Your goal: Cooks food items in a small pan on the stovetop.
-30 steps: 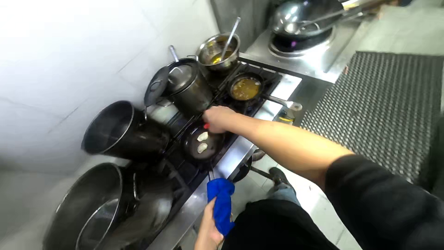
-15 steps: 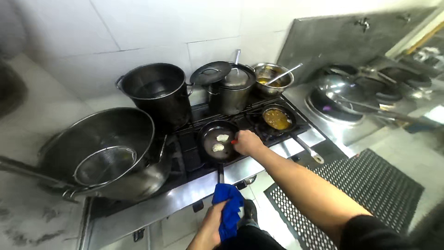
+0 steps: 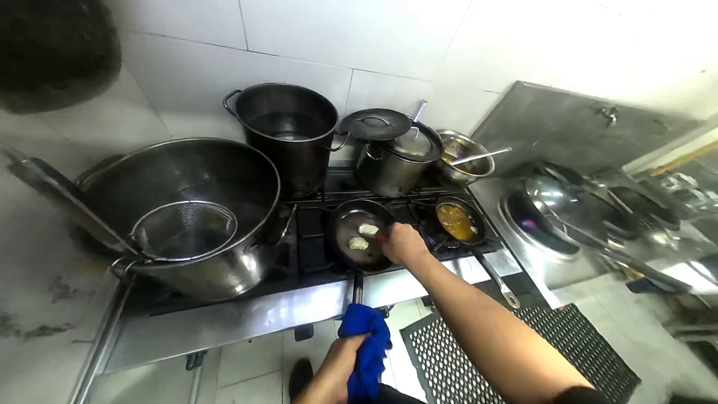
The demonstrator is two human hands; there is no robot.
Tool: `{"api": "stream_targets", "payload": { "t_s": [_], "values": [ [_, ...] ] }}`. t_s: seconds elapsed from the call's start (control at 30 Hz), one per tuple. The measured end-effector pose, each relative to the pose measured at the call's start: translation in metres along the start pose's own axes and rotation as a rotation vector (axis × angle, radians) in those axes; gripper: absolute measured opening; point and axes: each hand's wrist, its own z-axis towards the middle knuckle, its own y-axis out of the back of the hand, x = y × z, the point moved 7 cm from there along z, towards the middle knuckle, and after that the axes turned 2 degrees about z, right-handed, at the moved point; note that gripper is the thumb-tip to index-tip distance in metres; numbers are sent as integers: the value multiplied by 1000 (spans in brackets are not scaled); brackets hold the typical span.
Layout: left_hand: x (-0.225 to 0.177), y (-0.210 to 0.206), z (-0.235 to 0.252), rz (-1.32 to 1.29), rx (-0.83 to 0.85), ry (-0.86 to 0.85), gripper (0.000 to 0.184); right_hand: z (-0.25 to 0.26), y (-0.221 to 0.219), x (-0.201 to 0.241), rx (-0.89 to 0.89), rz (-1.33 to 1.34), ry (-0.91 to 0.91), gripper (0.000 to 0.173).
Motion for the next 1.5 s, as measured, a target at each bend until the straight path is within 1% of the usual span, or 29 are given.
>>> {"api": "stream_targets", "payload": {
  "t_s": [0.1,0.27,0.4,0.6,0.87,1.07,1.17,1.5],
  "values": [
    [0,1,0,20,-9,15,24,4,9,-5,-10,31,-24,21],
    [-1,1,-1,13,-7,18,24,9,23,-11,-19,50,-16,27],
    [-1,1,0,0,-7,18,23,6,15,-7,-49,44,11,24],
    [-1,2,0,10,-14,18,24,-2,3,4,-21,-26,-6,19],
    [-2,0,-2,-9,3,23,24,1,-5,7,30,-55,-11,20],
    [-5,-2,-4,-28,20,20,21,17,0,9,68,-63,19,25],
    [-8,-2,-4,-28,33,7,20,22,4,16,75,-78,15,30],
    [-9,3,-4,31,-13,32,23,21,1,29,125,-91,-5,33]
  ]
}}
